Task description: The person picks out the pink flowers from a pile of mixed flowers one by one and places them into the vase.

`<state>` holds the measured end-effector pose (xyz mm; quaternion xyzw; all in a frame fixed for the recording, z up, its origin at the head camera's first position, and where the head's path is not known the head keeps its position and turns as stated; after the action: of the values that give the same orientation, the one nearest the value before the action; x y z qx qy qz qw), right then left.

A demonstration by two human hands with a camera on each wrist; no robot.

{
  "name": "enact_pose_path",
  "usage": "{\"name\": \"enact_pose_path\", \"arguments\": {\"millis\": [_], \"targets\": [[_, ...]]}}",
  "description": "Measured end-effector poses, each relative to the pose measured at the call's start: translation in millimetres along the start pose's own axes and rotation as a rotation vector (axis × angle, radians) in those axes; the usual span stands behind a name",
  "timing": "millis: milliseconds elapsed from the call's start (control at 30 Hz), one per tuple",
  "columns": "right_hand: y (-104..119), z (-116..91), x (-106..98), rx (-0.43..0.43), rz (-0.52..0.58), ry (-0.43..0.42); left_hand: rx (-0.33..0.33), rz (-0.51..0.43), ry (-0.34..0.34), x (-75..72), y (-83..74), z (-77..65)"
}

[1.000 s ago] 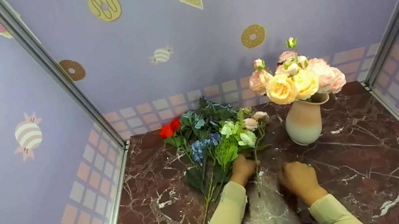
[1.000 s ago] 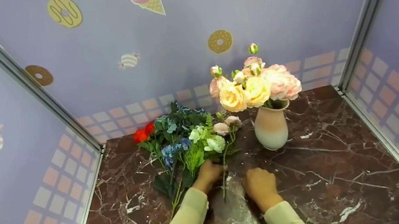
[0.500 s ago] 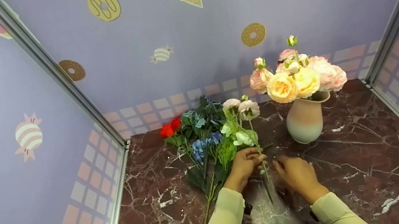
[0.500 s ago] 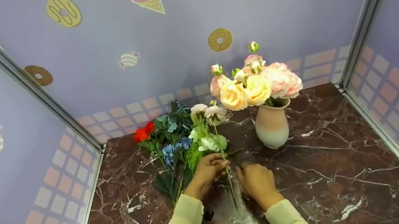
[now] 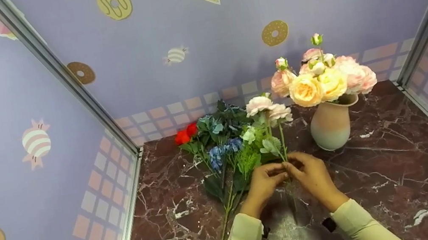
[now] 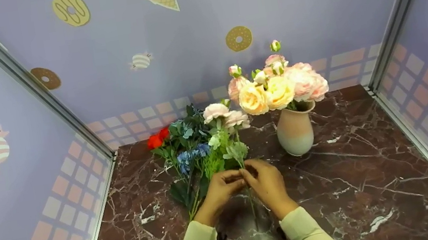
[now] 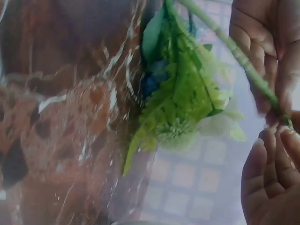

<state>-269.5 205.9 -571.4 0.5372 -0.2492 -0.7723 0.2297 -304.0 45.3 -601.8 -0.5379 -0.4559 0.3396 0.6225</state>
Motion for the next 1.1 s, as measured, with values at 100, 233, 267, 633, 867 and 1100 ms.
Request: {"name": "enact_pose_path", "arguments": {"millis": [100,233,267,633,867,1100], "targets": [[1.3,-0.1,-0.2,-0.026,0.013,-0.022,0.058,0.106,-0.009,-5.9,-3.3,-1.5],[1.3,-6.6,2.9,-0.06,0.003,-0.046,0.059,0.045,-0.074,-18.0,-5.2,-2.9],[1.7,-8.1,3.8,-0.073,-0.003,-0.05,0.054,-0.001,-0.098,-20.4,-5.9,-2.9],[8.6,-6.8,4.4,-0.064,0.011,0.083,0.237,-0.021,-0.189,-16.6,-25.7,-6.5],[1.8,0.8,-4.4,-0.014,0.025,0.096,0.286,0.121,-0.167,-10.6,-33.4,-9.1],[2.3,0.1,-3.9,-0.019,0.035,0.107,0.307,0.019,-0.249,-9.9,-31.7,-12.9]]}}
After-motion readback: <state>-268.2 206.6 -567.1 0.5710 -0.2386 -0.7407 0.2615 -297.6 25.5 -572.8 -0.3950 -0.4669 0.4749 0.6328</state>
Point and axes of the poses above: each hand's wrist, its own z-axis towards the middle knuckle, its own x-axis out of the palm, y = z × x, the point moved 5 cm from there along z, towards the middle knuckle, and after that the axes turned 15 degrees about -z, right-handed, at the moved point
